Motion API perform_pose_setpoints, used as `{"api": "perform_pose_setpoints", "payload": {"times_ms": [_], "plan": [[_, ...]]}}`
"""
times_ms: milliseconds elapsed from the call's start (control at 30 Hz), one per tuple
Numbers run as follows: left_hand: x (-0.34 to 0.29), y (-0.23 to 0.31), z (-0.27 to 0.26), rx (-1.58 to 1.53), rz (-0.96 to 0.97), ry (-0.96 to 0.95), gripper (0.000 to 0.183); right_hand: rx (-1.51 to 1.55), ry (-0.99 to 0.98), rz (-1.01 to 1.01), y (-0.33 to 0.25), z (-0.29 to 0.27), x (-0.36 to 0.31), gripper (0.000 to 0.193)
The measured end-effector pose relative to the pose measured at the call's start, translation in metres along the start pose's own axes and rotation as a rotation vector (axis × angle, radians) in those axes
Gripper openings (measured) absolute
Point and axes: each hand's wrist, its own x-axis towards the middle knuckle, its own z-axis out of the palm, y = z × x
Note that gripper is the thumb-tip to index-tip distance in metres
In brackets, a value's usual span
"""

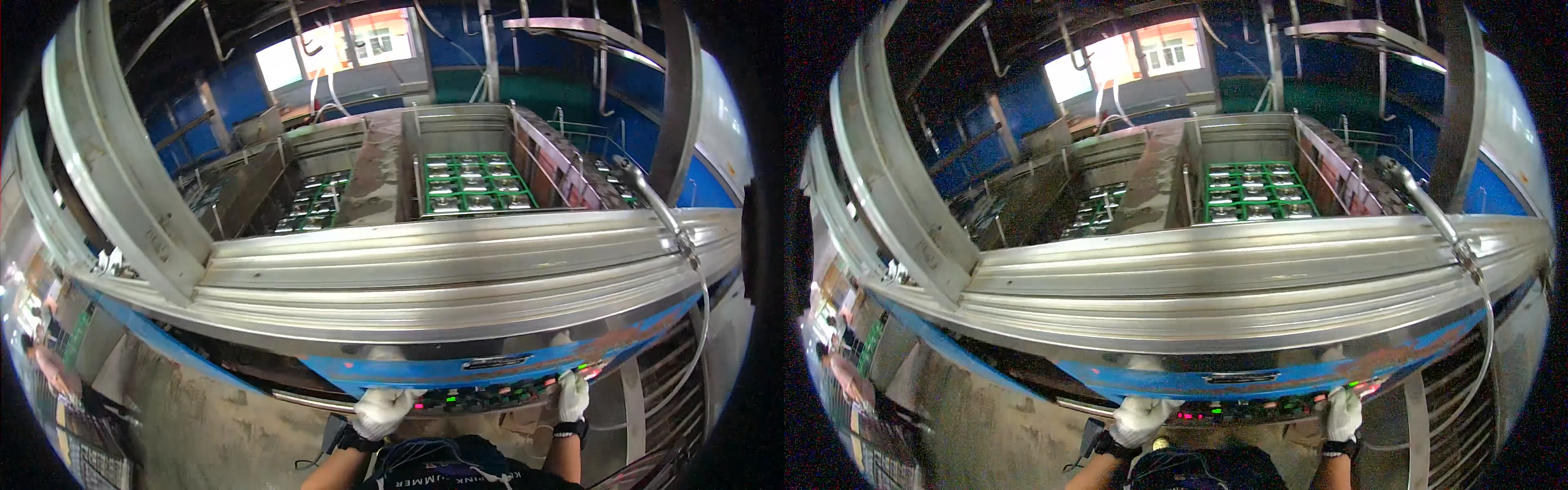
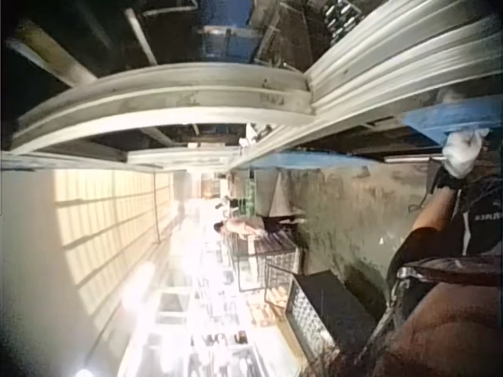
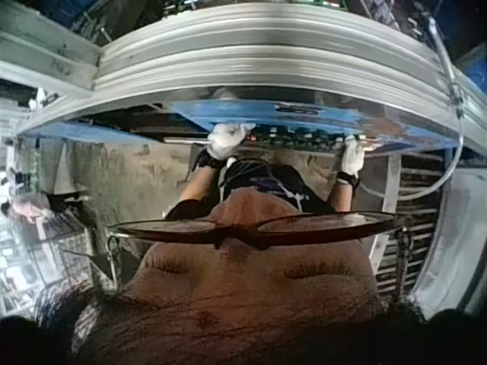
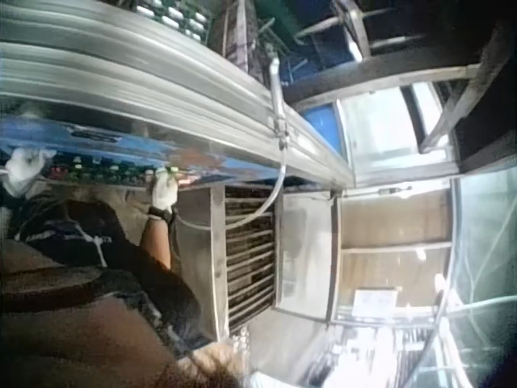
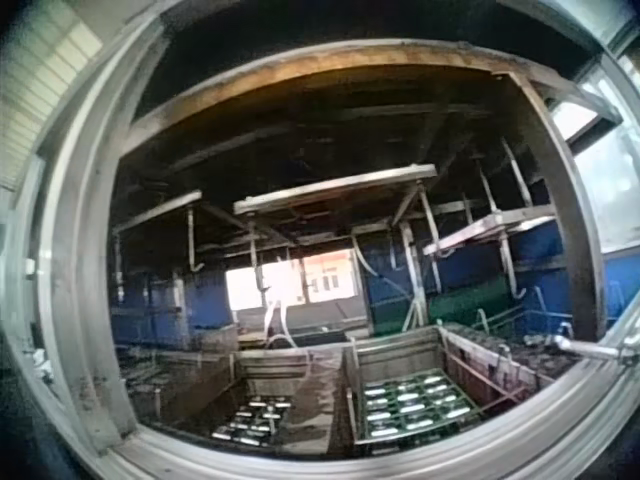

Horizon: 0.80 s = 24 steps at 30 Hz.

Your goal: Transferring metal pistons from a green plastic tray in a metal rack to a cardboard-covered pallet and then operating a control panel on a cleaning or processing machine.

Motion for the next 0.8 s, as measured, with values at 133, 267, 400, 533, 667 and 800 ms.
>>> {"api": "perform_pose_setpoints", "payload": {"times_ms": [133,267,400,533,667,800], "plan": [[0.001,-0.014,0.002,0.024,-0.073,-0.071,0.034,-0.172,-0.015,-0.015,-0.005,-0.001,0.003,0.02],[0.001,-0.032,0.002,0.047,-0.063,-0.077,0.023,-0.325,0.014,0.024,-0.006,0.0,0.005,0.026],[0.004,-0.04,0.01,0.032,0.01,-0.051,0.02,-0.165,0.009,0.028,0.023,-0.014,0.019,0.021],[0.002,-0.054,0.016,-0.155,-0.049,-0.056,0.017,-0.25,0.025,-0.006,0.031,-0.019,0.025,0.023],[0.004,-0.053,0.015,-0.007,0.015,-0.067,0.034,-0.253,0.047,-0.044,0.04,-0.023,0.032,0.022],[0.005,-0.049,0.014,0.252,-0.035,-0.047,0.043,-0.197,-0.085,0.108,0.015,-0.016,0.023,0.022]]}}
